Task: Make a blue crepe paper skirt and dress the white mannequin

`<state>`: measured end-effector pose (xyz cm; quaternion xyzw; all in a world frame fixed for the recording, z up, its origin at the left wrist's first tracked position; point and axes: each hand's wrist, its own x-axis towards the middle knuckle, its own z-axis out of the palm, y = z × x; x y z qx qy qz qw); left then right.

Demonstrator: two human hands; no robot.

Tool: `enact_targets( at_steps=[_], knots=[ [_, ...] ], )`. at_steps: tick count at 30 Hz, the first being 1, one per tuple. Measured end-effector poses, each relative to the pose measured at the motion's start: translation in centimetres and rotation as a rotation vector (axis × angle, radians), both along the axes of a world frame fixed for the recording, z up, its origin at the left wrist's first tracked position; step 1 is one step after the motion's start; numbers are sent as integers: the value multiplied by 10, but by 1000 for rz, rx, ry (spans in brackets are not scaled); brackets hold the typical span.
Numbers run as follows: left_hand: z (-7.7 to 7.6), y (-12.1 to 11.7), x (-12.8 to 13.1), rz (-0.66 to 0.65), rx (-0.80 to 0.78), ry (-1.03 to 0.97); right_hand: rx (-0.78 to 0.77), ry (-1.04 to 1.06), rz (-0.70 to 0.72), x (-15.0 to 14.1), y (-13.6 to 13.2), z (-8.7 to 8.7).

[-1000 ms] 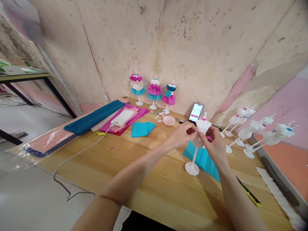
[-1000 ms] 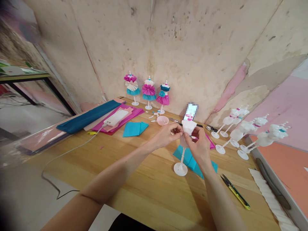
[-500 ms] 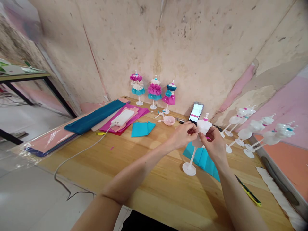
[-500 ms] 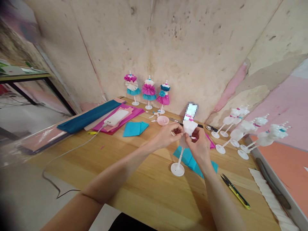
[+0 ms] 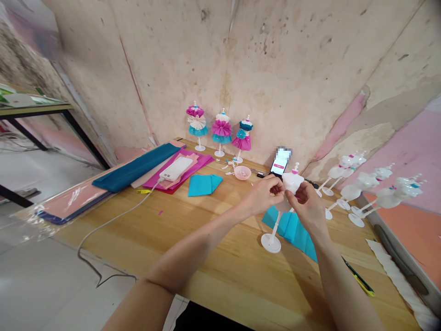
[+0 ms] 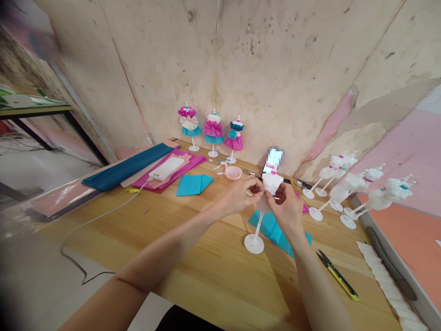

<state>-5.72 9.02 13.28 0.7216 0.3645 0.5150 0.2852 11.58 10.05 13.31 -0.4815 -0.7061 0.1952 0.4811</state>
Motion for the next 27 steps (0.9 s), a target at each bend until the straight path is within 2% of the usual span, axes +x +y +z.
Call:
enact_targets(
  at_steps=[12,27],
  knots=[
    [-1,6,-4,58,43,28,-60,37,79,4,2,1],
    [-3,7,-3,41,3,26,-7,-8,-8,4,1,1]
  ],
)
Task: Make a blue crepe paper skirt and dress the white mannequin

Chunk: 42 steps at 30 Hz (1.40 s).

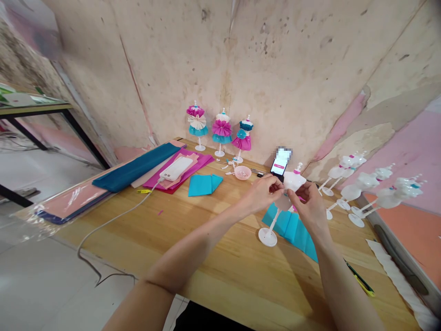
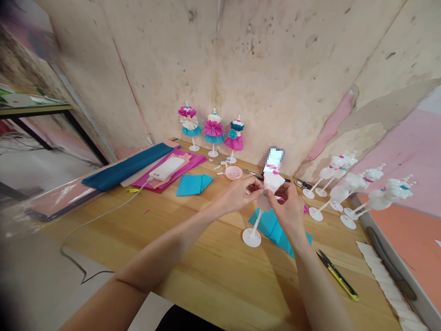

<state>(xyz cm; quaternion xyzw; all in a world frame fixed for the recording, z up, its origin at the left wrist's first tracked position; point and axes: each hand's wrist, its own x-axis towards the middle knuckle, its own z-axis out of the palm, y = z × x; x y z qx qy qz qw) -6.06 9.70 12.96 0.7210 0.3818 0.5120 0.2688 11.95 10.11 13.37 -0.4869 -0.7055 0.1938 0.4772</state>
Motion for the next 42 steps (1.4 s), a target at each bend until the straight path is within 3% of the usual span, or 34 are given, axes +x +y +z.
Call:
enact_targets(
  at_steps=[15,36,42],
  knots=[
    [3,-4,0,-13,2,-16,72,-36,38,-1,-3,3],
    [7,-11,3,-46,24,9,138,-278,-139,3,-13,11],
    [5,-7,2,-48,1,-2,131,-291,-92,4,-13,13]
  ],
)
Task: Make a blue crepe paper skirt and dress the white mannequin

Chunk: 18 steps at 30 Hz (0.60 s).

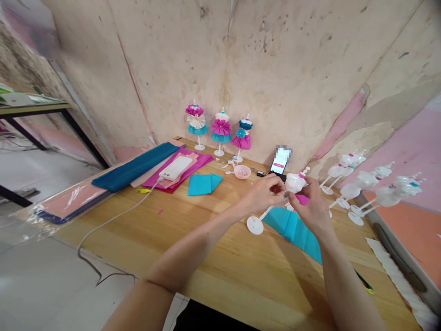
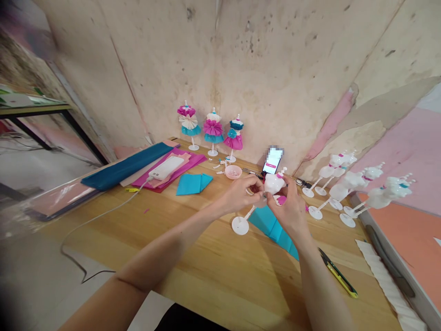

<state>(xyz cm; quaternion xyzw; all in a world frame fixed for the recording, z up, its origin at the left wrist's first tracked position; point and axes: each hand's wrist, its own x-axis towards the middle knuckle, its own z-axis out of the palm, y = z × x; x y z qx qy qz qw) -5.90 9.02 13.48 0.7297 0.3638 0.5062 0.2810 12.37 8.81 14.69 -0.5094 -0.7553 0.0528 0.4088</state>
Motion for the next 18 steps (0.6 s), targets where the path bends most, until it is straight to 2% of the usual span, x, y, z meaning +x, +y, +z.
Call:
enact_targets(
  at_steps=[5,18],
  knots=[
    [1,2,-2,-9,5,9,1,-3,13,0,-1,2],
    [1,-3,1,-9,8,7,40,-34,-57,-2,0,0]
  ],
)
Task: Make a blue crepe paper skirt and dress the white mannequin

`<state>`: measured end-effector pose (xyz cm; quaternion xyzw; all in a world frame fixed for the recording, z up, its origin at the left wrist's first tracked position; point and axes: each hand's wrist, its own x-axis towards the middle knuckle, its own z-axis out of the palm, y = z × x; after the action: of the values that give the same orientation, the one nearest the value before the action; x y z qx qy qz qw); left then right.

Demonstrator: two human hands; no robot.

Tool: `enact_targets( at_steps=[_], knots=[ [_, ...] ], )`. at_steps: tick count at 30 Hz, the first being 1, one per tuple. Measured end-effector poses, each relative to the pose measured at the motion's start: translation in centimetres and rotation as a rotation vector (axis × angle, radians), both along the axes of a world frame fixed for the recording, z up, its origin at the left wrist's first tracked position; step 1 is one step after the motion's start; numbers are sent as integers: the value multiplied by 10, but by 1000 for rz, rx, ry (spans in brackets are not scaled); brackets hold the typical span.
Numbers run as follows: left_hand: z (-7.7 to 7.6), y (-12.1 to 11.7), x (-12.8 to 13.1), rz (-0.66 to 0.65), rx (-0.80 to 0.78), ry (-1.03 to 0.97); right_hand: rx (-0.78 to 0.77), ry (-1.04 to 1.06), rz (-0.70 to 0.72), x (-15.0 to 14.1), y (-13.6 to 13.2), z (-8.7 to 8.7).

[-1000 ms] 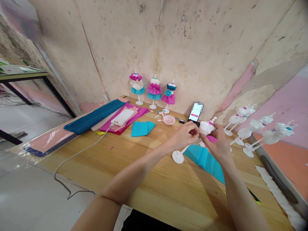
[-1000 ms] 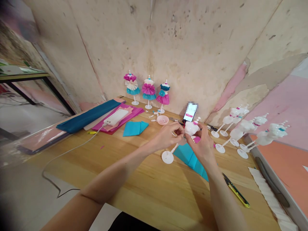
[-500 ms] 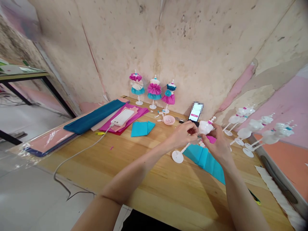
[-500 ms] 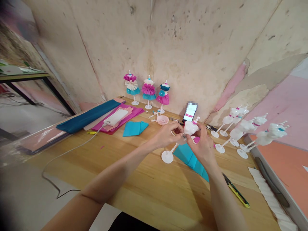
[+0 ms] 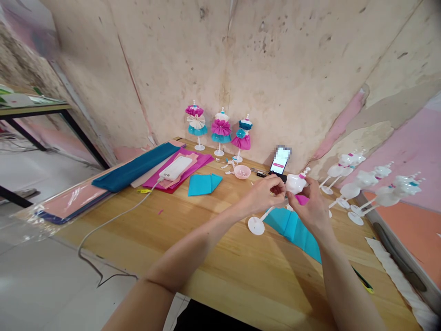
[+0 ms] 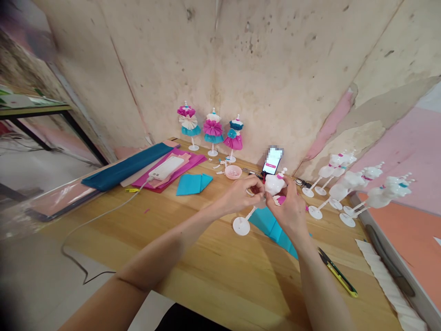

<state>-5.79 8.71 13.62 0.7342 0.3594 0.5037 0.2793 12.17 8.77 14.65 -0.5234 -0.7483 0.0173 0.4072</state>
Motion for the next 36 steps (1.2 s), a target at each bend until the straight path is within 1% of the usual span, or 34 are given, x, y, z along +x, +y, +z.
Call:
enact_targets(
  at_steps=[2,8,13,24,31,36],
  knots=[
    [-1,1,0,-3,-5,-7,5,-2,-6,0,0,0],
    [-1,5,-2,-19,-10,-7,-3,-28,47,4,2,1],
    [0,6,-3,-21,-4,9,3,-27,40,4,2,1],
    [7,-3,-3,11,1,66,-4,-28,34,5,4,-1],
    [7,-4,-3,20,7,82,2,-35,36,4,3,0],
    [6,-4,-3,14,23,73,-14,-50,68,5,3,0]
  ],
)
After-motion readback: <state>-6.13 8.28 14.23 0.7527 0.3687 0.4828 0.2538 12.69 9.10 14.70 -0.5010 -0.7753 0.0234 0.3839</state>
